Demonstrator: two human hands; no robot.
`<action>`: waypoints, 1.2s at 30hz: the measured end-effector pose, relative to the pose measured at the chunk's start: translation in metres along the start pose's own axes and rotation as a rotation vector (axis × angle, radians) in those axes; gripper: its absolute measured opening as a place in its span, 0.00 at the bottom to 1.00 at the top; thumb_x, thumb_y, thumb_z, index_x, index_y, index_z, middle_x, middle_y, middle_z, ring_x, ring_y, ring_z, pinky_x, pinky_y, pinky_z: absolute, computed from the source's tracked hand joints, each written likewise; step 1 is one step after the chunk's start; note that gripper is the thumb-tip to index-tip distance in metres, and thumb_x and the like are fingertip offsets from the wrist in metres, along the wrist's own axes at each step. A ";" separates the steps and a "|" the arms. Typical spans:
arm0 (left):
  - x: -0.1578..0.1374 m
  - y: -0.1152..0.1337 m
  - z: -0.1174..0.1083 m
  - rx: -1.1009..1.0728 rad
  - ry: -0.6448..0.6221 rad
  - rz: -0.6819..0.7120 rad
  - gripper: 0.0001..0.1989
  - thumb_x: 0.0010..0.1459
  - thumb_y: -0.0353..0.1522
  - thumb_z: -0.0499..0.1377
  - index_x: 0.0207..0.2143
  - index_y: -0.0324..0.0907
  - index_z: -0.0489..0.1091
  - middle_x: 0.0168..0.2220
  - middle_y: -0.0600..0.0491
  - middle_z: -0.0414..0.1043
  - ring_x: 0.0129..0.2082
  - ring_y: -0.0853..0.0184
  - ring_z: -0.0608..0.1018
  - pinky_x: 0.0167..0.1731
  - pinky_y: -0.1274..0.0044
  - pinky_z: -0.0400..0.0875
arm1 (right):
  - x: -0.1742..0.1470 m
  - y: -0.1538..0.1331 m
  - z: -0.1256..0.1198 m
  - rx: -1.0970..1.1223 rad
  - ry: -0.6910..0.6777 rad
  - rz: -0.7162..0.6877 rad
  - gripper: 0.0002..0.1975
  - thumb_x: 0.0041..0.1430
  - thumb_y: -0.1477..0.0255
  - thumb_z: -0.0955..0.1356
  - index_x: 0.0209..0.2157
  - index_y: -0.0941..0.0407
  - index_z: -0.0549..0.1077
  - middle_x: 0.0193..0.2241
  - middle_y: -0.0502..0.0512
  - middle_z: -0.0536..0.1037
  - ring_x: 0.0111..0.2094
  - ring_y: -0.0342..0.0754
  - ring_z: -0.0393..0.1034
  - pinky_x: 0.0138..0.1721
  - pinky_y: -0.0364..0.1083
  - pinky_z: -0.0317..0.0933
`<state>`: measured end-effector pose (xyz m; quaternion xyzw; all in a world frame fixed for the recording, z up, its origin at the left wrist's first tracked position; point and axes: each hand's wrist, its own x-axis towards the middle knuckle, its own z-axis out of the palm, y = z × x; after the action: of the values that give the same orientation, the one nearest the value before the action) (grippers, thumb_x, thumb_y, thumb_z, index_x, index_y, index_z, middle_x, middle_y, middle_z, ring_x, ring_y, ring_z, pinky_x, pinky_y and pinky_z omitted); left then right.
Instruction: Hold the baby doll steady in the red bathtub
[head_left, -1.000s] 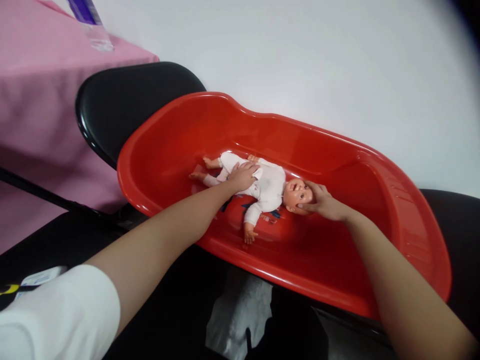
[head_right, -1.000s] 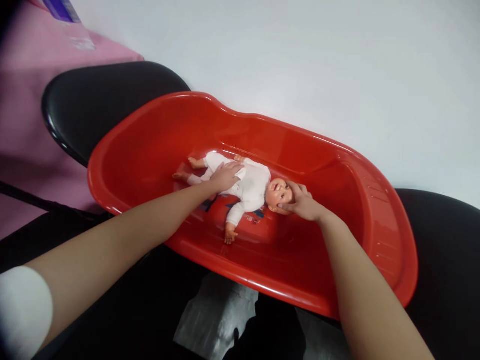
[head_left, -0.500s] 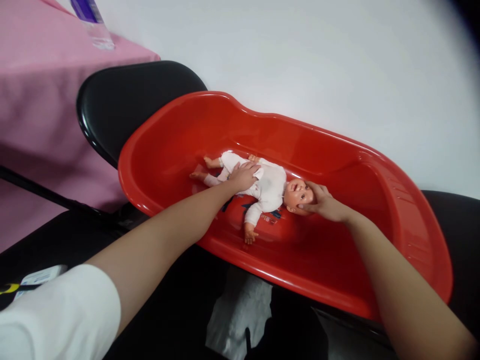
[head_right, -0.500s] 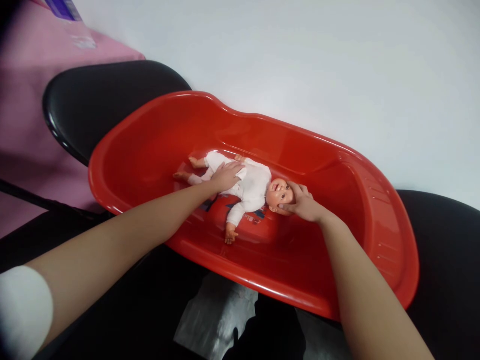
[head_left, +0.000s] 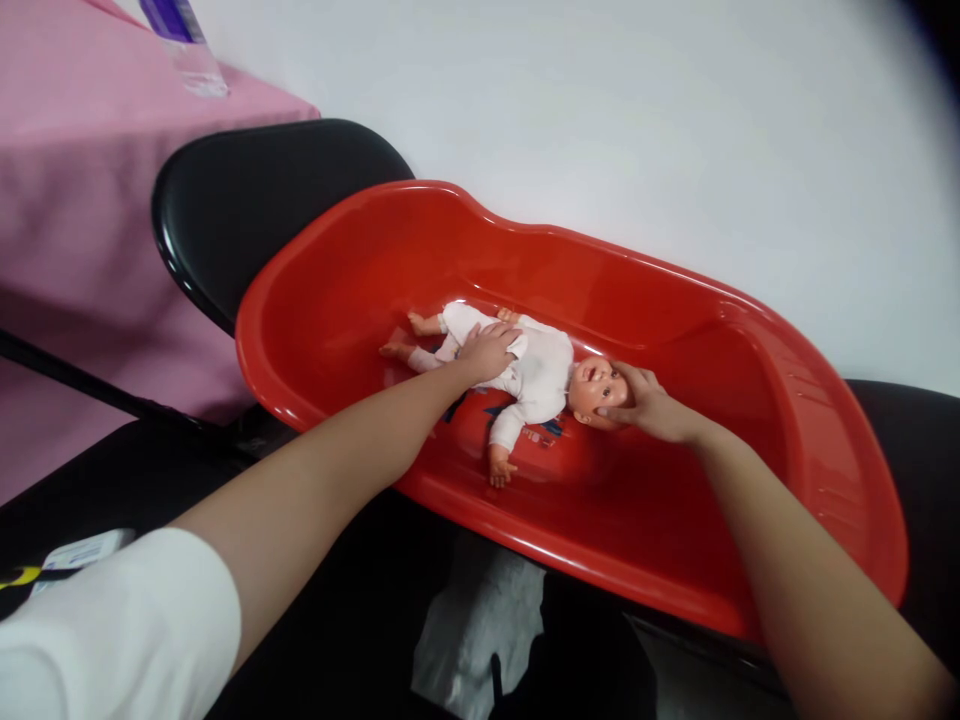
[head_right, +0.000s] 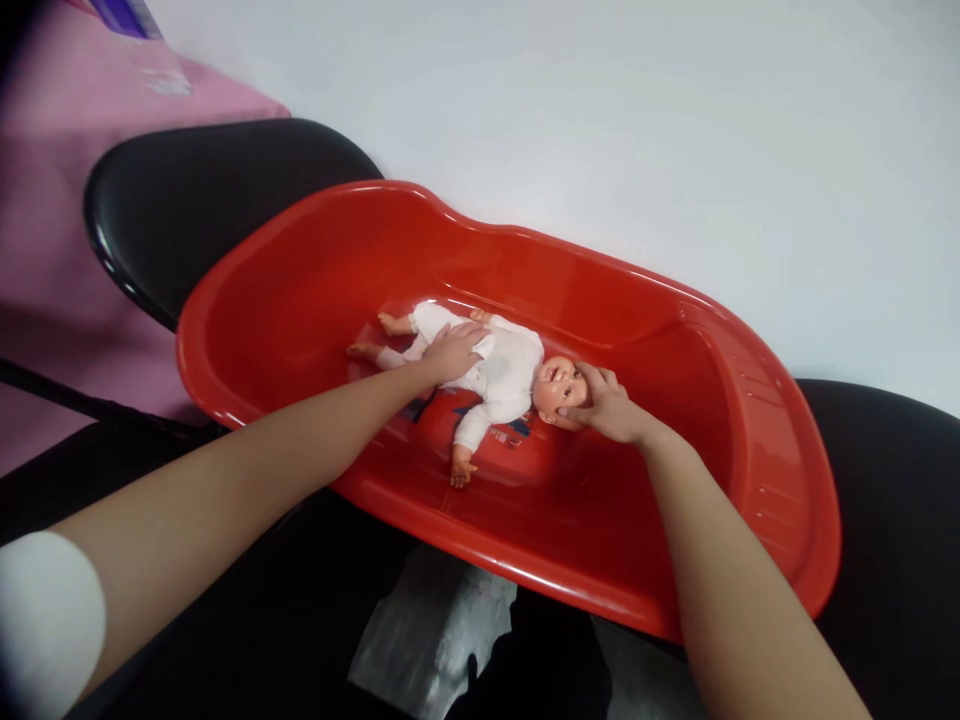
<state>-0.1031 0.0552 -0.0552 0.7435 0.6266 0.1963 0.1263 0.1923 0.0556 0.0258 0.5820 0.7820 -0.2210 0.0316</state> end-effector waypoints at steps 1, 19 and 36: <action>0.000 0.000 0.000 -0.001 0.002 0.000 0.26 0.59 0.34 0.51 0.61 0.47 0.57 0.65 0.51 0.54 0.63 0.61 0.57 0.64 0.59 0.44 | 0.000 0.000 0.000 0.001 0.001 -0.001 0.47 0.45 0.50 0.69 0.64 0.46 0.47 0.61 0.60 0.51 0.62 0.65 0.49 0.62 0.62 0.50; 0.001 -0.002 0.002 -0.009 0.010 0.007 0.27 0.58 0.34 0.51 0.61 0.47 0.57 0.65 0.51 0.54 0.63 0.59 0.57 0.63 0.57 0.44 | -0.002 -0.003 0.000 0.023 0.012 0.015 0.48 0.44 0.49 0.70 0.64 0.44 0.48 0.61 0.58 0.51 0.62 0.66 0.50 0.62 0.63 0.51; 0.001 -0.003 0.004 -0.005 0.024 0.015 0.27 0.58 0.34 0.50 0.61 0.47 0.57 0.64 0.50 0.55 0.63 0.58 0.58 0.63 0.57 0.45 | 0.000 0.001 0.000 -0.007 0.002 -0.007 0.48 0.46 0.50 0.69 0.64 0.45 0.47 0.61 0.59 0.52 0.62 0.66 0.49 0.62 0.63 0.51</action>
<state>-0.1036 0.0568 -0.0602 0.7454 0.6220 0.2080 0.1191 0.1933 0.0559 0.0259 0.5792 0.7849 -0.2178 0.0322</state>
